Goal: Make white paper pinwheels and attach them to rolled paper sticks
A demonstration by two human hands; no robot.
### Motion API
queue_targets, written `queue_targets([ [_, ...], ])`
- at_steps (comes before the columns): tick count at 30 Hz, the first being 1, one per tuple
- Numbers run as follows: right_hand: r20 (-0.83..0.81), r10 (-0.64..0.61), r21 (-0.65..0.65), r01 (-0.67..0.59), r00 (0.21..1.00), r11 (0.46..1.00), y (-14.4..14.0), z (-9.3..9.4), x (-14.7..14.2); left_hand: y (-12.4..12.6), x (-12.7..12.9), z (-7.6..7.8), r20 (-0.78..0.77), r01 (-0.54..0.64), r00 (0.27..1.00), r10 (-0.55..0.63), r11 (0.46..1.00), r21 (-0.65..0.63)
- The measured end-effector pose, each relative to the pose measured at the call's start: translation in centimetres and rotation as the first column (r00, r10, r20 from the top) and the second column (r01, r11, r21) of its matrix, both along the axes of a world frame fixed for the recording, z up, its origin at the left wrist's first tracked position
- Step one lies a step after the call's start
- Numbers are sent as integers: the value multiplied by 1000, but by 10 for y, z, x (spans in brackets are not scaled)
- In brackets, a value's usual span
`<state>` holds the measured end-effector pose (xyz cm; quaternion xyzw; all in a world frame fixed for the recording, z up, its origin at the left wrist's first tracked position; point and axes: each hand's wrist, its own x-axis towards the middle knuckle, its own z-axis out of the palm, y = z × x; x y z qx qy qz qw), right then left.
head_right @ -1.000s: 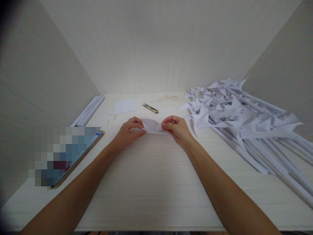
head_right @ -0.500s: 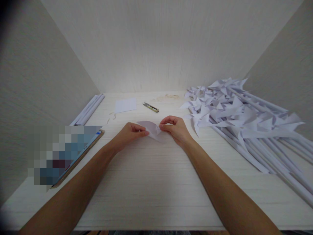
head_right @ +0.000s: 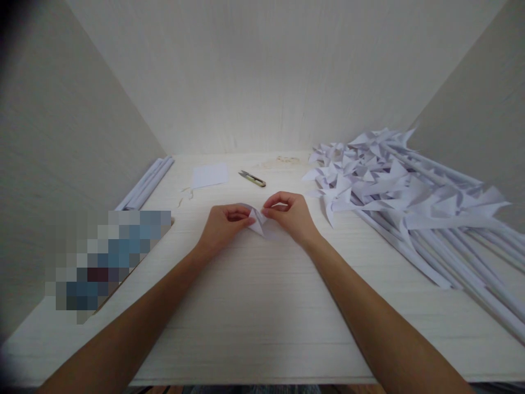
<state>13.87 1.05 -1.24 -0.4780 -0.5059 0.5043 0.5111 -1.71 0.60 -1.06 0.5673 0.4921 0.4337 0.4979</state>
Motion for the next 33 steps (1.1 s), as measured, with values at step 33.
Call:
queue_targets([
  [33, 568, -189, 492, -146, 801, 858, -16, 8, -12, 1, -1, -5, -58, 12, 998, -9, 999, 47],
])
